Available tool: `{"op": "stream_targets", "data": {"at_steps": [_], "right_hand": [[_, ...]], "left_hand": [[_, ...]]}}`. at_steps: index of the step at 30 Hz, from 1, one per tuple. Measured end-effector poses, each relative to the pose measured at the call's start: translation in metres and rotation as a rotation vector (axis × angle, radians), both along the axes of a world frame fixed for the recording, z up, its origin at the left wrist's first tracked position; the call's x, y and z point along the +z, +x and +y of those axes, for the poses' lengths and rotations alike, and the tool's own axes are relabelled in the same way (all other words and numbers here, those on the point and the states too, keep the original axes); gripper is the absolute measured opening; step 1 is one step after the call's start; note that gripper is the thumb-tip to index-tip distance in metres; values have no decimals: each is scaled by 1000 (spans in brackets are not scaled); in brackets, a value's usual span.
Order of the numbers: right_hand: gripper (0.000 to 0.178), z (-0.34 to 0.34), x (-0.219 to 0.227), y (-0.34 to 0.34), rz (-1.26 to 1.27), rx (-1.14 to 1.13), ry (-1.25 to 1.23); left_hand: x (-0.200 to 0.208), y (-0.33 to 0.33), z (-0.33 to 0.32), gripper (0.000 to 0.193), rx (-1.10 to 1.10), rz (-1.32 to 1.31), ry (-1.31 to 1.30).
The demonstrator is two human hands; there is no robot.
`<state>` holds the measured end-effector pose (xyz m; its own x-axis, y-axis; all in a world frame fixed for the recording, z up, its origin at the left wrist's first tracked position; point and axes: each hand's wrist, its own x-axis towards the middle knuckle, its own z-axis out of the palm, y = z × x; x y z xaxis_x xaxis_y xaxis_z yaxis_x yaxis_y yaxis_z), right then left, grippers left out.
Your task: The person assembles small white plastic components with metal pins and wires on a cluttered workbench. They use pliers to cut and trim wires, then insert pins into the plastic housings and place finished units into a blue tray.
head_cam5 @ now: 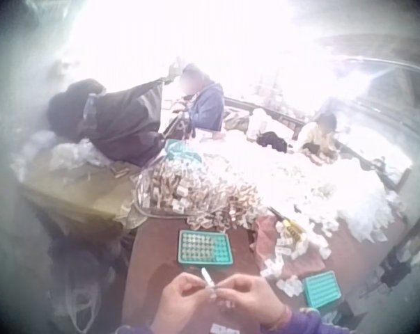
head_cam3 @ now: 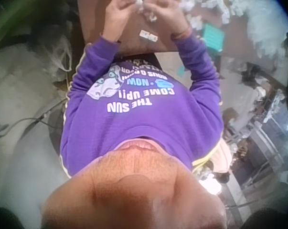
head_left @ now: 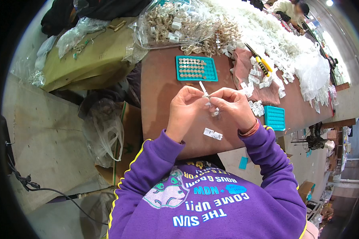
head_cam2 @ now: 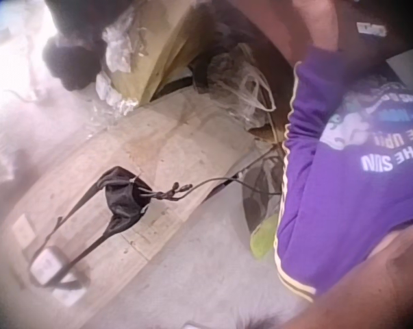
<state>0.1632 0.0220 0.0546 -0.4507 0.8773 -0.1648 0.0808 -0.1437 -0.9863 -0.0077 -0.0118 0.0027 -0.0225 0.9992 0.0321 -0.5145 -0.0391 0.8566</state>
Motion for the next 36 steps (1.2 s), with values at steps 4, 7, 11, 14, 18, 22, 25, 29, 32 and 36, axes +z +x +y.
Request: {"op": "stream_targets", "data": {"at_steps": [4, 7, 11, 14, 18, 22, 25, 29, 32, 36], "right_hand": [[18, 11, 11, 11, -17, 151, -114], [15, 16, 8, 19, 112, 214, -364], [18, 13, -9, 16, 268, 277, -513], [18, 7, -12, 14, 210, 173, -471], [32, 2, 5, 14, 227, 127, -292], [29, -22, 10, 6, -34, -10, 132], [28, -35, -3, -4, -273, -146, 678], [18, -46, -14, -7, -403, -280, 934], [21, -45, -10, -2, -468, -104, 1274], [24, -31, 2, 5, -495, 134, 1575]], "left_hand": [[4, -3, -4, 13, -147, -39, 37], [5, -6, -4, 12, -242, -20, 59], [5, -4, -4, 12, -297, -125, 74], [5, 1, -5, 11, -194, -94, 61], [3, 6, -3, 9, 24, 32, 67], [1, 7, -3, 11, 161, 136, 88], [1, 8, -4, 12, 177, 149, 72], [1, 7, -4, 13, 150, 89, 46], [1, 6, -3, 14, 125, 73, 2], [0, 5, -2, 15, 95, 42, -18]]}}
